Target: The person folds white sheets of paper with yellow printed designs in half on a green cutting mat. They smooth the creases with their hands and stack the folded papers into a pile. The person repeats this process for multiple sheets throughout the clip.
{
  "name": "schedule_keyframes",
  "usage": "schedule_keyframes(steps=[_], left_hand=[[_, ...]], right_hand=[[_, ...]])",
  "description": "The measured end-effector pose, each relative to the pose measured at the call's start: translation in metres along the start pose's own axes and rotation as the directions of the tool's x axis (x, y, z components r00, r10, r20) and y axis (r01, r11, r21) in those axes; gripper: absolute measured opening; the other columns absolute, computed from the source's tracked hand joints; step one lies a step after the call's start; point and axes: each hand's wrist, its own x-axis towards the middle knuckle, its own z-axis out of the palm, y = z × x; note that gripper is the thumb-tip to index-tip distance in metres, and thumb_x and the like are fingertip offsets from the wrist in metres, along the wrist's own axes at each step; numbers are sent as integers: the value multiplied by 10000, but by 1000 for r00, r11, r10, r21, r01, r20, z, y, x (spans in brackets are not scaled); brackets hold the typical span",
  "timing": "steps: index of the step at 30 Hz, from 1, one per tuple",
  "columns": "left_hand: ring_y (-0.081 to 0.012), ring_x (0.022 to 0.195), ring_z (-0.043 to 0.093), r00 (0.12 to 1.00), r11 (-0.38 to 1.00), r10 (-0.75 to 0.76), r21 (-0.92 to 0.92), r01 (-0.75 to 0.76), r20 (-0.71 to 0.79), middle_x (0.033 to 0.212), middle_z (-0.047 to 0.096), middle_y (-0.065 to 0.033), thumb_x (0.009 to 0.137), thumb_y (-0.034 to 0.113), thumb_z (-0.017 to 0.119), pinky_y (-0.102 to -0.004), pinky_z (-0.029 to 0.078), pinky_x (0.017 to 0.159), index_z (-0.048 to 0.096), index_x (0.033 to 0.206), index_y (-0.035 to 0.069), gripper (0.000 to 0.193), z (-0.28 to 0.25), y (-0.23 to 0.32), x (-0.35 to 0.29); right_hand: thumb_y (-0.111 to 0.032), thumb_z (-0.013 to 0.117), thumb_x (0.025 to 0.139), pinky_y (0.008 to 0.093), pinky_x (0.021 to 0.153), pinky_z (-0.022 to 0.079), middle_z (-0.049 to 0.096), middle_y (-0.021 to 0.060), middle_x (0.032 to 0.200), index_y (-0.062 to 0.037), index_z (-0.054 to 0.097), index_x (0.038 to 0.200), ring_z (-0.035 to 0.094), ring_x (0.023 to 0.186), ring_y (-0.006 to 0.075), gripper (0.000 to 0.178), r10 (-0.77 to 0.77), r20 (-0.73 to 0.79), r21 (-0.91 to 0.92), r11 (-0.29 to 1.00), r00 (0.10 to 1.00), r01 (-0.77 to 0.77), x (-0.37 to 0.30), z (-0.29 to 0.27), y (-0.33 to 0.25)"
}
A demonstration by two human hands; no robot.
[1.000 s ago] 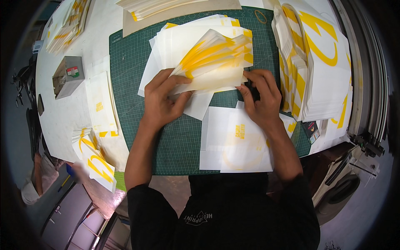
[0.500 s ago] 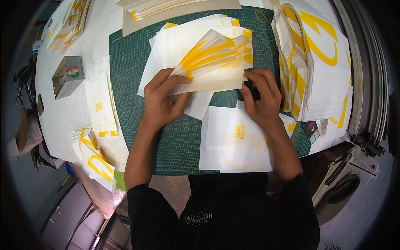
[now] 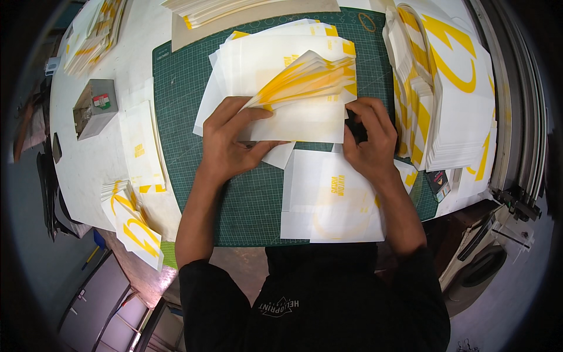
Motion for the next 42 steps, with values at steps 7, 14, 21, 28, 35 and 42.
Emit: schedule_keyframes(steps=[7,14,21,28,35,42], left_hand=[[-295,945,730,999,999,26,25,-27,23,1077,740,-158,632,244,989,-375,598,835,764,1032,69,491,-3,1,2],[-318,916,723,993,993,-115,-24,115,-6,1022,729,-176,759,106,883,-377,585,771,763,1000,36,278,-3,-4,-4],[-313,923,736,999,999,29,32,-27,-41,1062,723,-179,802,65,830,-366,601,757,743,1031,31,247,-2,5,-1],[-318,895,743,995,988,66,146,-54,-77,1052,718,-197,846,87,811,-373,603,755,721,1030,11,219,5,2,-5],[-116,674,611,955,963,-269,-23,269,-122,807,700,-126,1015,174,690,-272,498,633,685,1020,-63,237,0,-6,-6],[-93,717,612,942,949,-313,-86,304,-126,833,710,-80,1030,196,681,-266,497,650,681,1037,-40,236,2,-12,-10]], right_hand=[[65,803,684,389,773,490,649,131,1034,-16,666,1097,639,885,311,443,-7,-2,-7,1000,1000,7,1,1,1],[108,767,735,357,727,495,650,99,981,-39,723,1038,639,850,270,339,-56,-38,-19,998,998,55,1,3,5],[83,777,767,358,711,497,687,103,956,-30,735,1034,653,809,255,293,-122,-99,7,992,988,124,3,5,2],[45,793,788,338,721,505,723,119,1051,-12,694,1112,658,805,236,343,-35,-147,119,991,988,53,4,2,-8],[37,762,769,333,766,502,711,126,1030,-15,671,1163,632,809,228,407,-37,-94,53,998,995,42,5,-9,2],[24,760,776,341,760,481,707,103,973,-17,665,1163,614,783,221,400,16,-71,43,999,997,-13,3,-8,0]])
